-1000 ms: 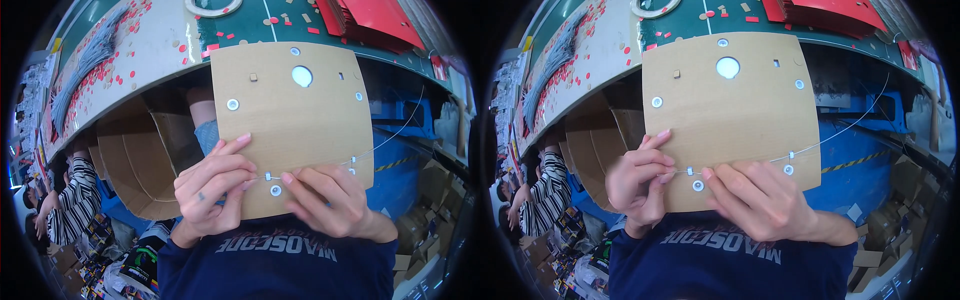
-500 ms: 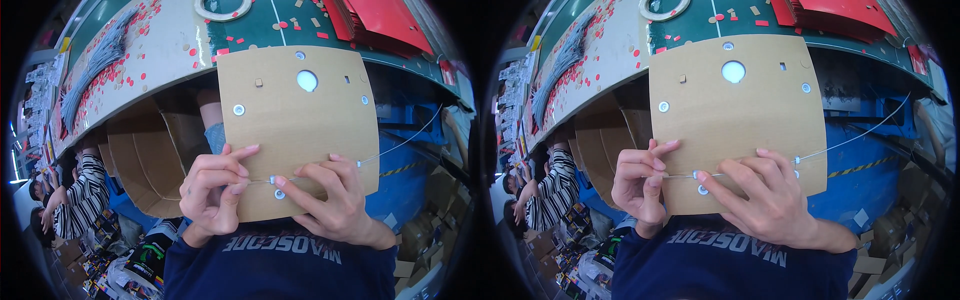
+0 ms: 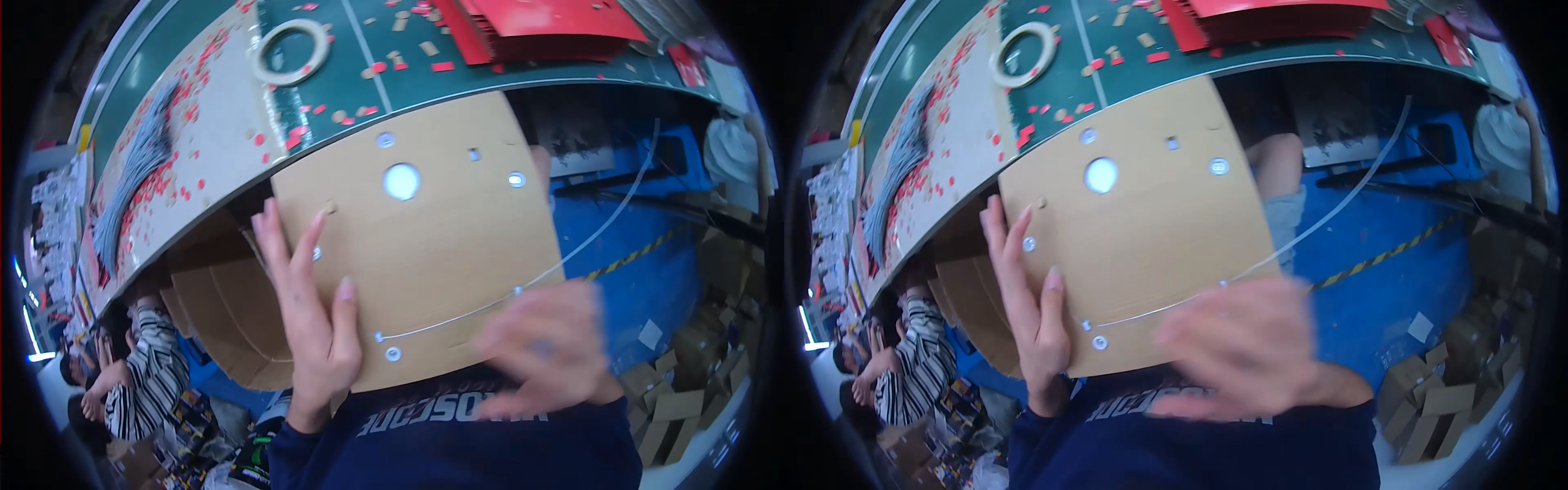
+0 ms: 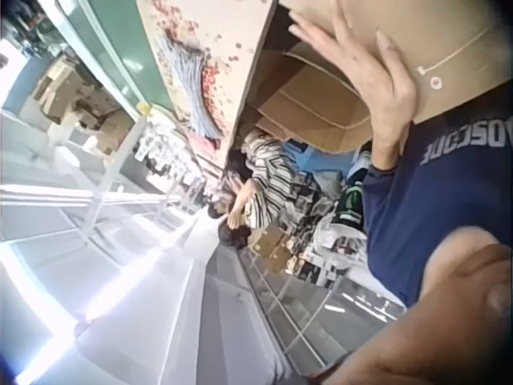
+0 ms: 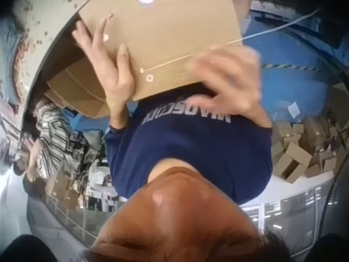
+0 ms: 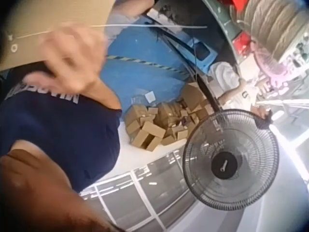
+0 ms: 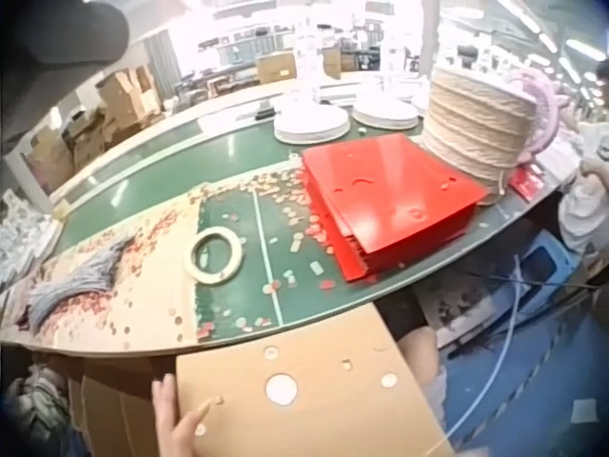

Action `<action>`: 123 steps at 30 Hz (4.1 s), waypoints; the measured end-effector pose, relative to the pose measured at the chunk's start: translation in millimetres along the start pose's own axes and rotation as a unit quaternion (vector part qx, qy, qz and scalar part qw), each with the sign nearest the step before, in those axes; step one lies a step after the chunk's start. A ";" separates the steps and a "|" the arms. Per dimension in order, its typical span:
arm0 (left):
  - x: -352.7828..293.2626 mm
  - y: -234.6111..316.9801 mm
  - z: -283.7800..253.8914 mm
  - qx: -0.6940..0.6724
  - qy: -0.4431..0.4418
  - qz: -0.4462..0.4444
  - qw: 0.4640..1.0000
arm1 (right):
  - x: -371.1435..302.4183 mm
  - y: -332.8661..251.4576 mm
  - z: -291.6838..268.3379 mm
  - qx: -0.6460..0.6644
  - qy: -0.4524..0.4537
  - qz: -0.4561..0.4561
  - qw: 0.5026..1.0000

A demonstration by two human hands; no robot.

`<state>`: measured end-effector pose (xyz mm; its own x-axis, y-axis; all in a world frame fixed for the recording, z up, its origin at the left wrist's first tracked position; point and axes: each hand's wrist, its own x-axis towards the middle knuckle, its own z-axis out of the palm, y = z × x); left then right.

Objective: Assembling LED lighting components onto a circular base using a cardboard template and wiring.

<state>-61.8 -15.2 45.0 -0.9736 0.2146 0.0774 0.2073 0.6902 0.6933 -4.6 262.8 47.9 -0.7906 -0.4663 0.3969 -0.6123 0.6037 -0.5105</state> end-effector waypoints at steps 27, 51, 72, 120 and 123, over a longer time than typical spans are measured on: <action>37.9 38.7 20.3 0.087 -0.226 0.264 0.934 | 69.1 96.0 -88.7 0.292 0.265 0.362 0.844; 33.5 38.4 20.1 0.083 -0.253 0.205 0.942 | 92.6 81.4 -45.0 -0.060 -0.116 0.022 0.991; 40.8 39.3 18.0 0.068 -0.259 0.173 0.948 | 86.6 73.7 -34.0 -0.124 -0.159 -0.023 0.979; 41.0 40.2 21.9 0.127 -0.232 0.155 0.952 | 90.2 97.7 -28.9 -0.062 -0.127 -0.120 0.983; 40.9 39.4 21.7 0.097 -0.228 0.151 0.957 | 89.3 96.5 -32.3 -0.077 -0.121 -0.122 0.982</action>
<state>-91.4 35.8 60.0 -0.7321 0.6741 -0.0980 0.5301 0.6542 0.5396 -134.2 300.2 58.7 -0.6097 -0.7377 0.2899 -0.7902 0.5374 -0.2945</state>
